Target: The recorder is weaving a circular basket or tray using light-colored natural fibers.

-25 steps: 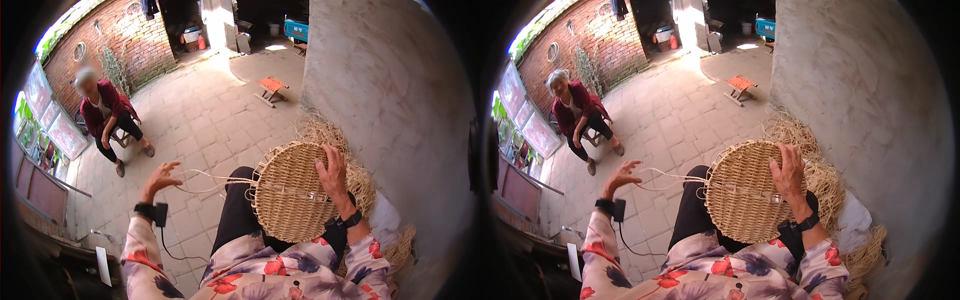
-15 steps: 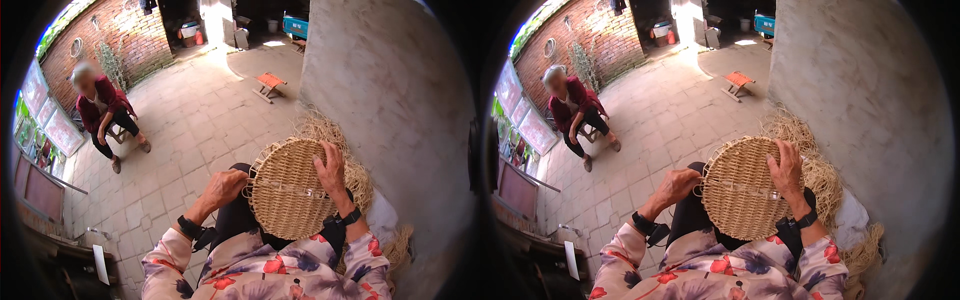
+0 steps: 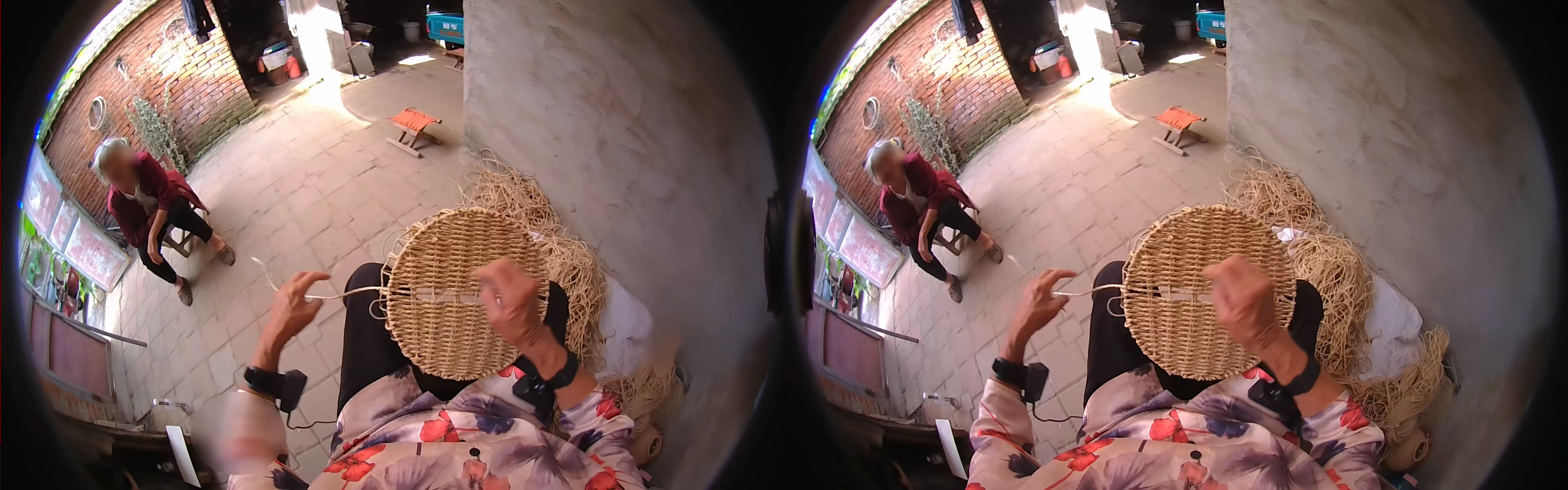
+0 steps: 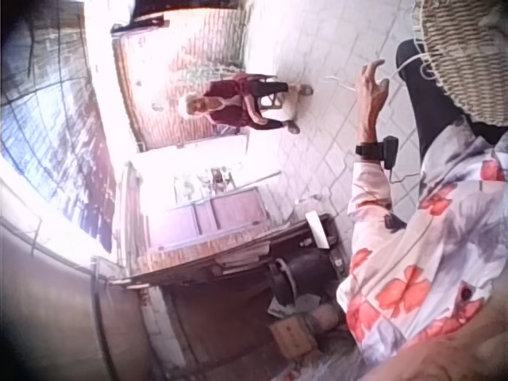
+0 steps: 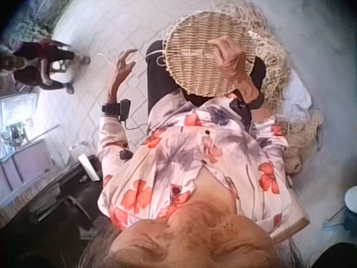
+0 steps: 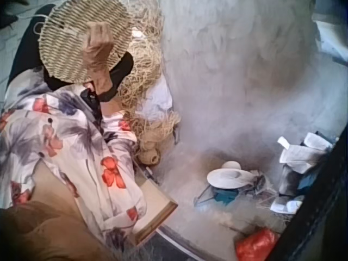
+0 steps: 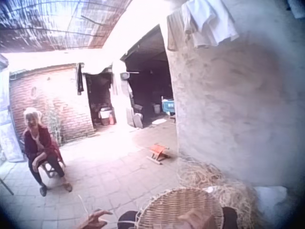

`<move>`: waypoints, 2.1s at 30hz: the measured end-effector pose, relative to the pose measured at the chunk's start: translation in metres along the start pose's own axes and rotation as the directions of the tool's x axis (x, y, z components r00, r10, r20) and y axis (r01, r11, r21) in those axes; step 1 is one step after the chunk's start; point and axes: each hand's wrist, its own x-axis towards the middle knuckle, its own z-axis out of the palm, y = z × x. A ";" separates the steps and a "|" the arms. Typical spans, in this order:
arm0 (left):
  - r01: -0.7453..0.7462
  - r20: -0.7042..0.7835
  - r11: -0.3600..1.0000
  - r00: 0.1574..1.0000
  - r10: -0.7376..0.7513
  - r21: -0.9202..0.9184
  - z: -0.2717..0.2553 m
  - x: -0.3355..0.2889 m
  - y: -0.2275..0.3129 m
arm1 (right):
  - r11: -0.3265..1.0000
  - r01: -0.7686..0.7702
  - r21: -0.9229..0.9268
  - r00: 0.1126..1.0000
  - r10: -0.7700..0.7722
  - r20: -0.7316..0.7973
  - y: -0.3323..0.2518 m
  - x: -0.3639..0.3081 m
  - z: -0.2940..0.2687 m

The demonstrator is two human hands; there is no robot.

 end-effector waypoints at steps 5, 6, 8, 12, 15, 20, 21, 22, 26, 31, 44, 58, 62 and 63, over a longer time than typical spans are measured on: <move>0.109 0.199 0.894 0.980 -0.023 -0.435 0.029 0.013 0.058 | 0.984 0.109 -0.144 0.993 -0.101 0.063 -0.023 -0.008 0.021; 0.072 0.190 0.885 0.982 0.019 -0.461 0.035 0.012 0.058 | 0.982 0.080 -0.171 0.995 -0.067 0.077 -0.023 -0.009 0.022; 0.094 0.199 0.875 0.980 0.003 -0.474 0.037 0.010 0.060 | 0.982 0.066 -0.176 0.997 -0.057 0.052 -0.023 -0.012 0.024; 0.234 0.229 0.776 0.966 -0.118 -0.586 0.038 0.008 0.061 | 0.971 0.083 -0.225 0.995 -0.069 0.069 -0.024 -0.011 0.031; 0.190 0.181 0.850 0.977 -0.114 -0.491 0.034 0.010 0.063 | 0.972 0.063 -0.226 0.994 -0.043 0.096 -0.030 -0.008 0.030; 0.148 0.140 0.882 0.986 -0.094 -0.447 0.029 0.008 0.059 | 0.971 0.044 -0.233 0.997 -0.028 0.073 -0.025 -0.019 0.027; 0.179 0.153 0.873 0.981 -0.121 -0.455 0.028 0.008 0.059 | 0.969 0.041 -0.242 0.998 -0.026 0.062 -0.021 -0.023 0.025; 0.210 0.168 0.861 0.975 -0.148 -0.462 0.028 0.009 0.059 | 0.967 0.037 -0.251 0.998 -0.025 0.052 -0.017 -0.027 0.023; 0.204 0.169 0.871 0.975 -0.141 -0.448 0.026 0.011 0.061 | 0.975 -0.110 -0.195 0.989 0.127 0.075 0.010 -0.047 -0.001; 0.181 0.149 0.861 0.981 -0.124 -0.475 0.029 0.008 0.056 | 0.944 -0.127 -0.305 0.992 0.126 -0.024 0.017 -0.055 -0.017; 0.186 0.152 0.863 0.980 -0.129 -0.469 0.020 0.007 0.062 | 0.985 -0.054 -0.167 0.998 0.059 0.026 0.023 -0.049 -0.015; 0.103 0.088 0.874 0.994 -0.069 -0.475 0.018 0.007 0.051 | 0.979 0.170 -0.114 0.976 -0.151 0.158 -0.037 0.004 0.046; 0.122 0.085 0.891 0.992 -0.094 -0.437 0.012 0.004 0.057 | 0.981 0.112 -0.161 0.978 -0.080 0.194 -0.044 0.007 0.054; 0.078 0.047 0.897 0.997 -0.064 -0.435 0.012 0.003 0.056 | 0.980 0.122 -0.155 0.976 -0.090 0.200 -0.046 0.009 0.053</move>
